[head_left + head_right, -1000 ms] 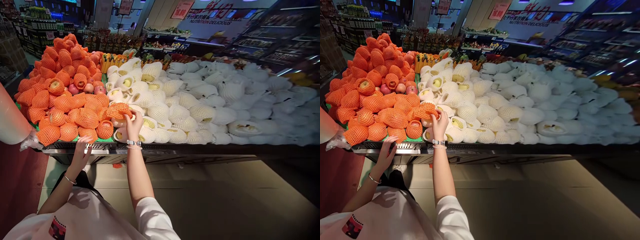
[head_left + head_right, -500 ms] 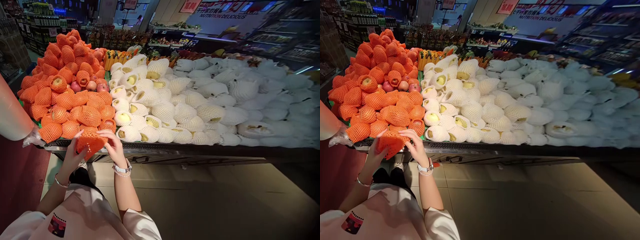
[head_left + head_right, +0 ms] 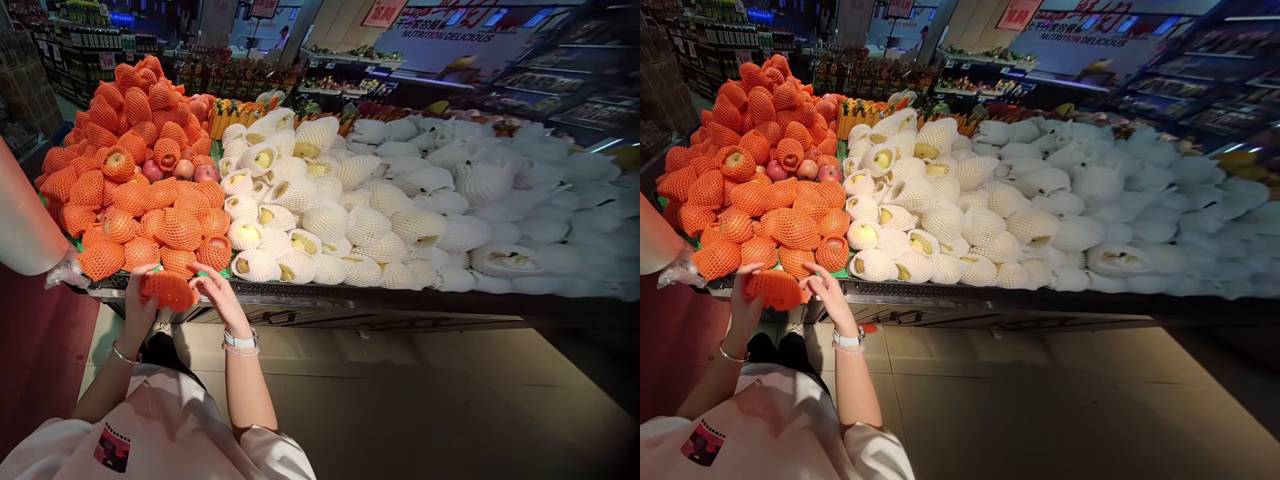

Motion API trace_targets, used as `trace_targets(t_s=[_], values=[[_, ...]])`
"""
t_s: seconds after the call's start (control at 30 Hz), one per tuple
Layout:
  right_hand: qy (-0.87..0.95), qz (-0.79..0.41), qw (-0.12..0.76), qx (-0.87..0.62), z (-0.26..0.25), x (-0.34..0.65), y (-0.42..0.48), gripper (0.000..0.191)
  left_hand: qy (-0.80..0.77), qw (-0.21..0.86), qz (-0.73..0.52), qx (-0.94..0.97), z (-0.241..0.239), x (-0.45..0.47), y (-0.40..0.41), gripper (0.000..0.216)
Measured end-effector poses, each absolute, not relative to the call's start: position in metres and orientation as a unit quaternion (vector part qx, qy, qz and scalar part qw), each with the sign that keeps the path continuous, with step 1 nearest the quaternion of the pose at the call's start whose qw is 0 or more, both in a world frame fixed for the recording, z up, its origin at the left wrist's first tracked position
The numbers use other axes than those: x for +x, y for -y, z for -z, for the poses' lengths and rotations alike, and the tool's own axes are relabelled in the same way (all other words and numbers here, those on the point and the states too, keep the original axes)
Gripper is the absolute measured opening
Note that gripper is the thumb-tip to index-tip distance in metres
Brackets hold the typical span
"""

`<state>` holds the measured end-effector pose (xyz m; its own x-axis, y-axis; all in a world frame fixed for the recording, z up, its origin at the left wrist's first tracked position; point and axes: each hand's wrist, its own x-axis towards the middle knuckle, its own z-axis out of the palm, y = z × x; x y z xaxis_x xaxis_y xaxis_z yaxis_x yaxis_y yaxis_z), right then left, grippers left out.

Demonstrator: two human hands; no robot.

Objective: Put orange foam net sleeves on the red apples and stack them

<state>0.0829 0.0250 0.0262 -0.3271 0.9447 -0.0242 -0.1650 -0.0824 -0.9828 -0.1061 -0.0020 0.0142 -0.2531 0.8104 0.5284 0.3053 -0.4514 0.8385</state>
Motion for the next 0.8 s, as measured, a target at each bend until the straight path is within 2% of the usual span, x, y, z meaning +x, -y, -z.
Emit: trace_targets(t_s=[0.07, 0.13, 0.27, 0.37, 0.43, 0.5, 0.53, 0.7, 0.8], values=[[0.559, -0.6, 0.407, -0.402, -0.026, 0.082, -0.023, 0.03, -0.5, 0.153, -0.605, 0.601, -0.008, -0.107, 0.0, 0.041], [0.572, -0.546, 0.441, -0.425, -0.026, 0.082, -0.02, 0.023, -0.508, 0.141, -0.582, 0.619, -0.002, -0.108, -0.004, 0.043], [0.48, -0.52, 0.574, -0.412, -0.028, 0.086, -0.013, 0.032, -0.493, 0.262, -0.513, 0.652, 0.004, -0.109, -0.008, 0.054], [0.446, -0.544, 0.576, -0.417, -0.03, 0.089, -0.01, 0.035, -0.48, 0.309, -0.537, 0.621, -0.001, -0.106, -0.005, 0.059], [0.44, -0.56, 0.558, -0.426, -0.031, 0.09, -0.009, 0.037, -0.468, 0.266, -0.624, 0.566, -0.008, -0.105, 0.0, 0.05], [0.437, -0.569, 0.55, -0.427, -0.031, 0.09, -0.009, 0.041, -0.446, 0.245, -0.674, 0.535, -0.015, -0.106, 0.005, 0.027], [0.438, -0.571, 0.547, -0.427, -0.031, 0.089, -0.008, 0.042, -0.438, 0.268, -0.666, 0.541, -0.018, -0.106, 0.006, 0.02], [0.492, -0.556, 0.511, -0.433, -0.029, 0.087, -0.006, 0.037, -0.447, 0.468, -0.514, 0.563, -0.019, -0.102, 0.006, 0.053], [0.578, -0.483, 0.48, -0.45, -0.031, 0.085, -0.004, 0.027, -0.425, 0.538, -0.483, 0.544, -0.012, -0.096, 0.004, 0.058]])
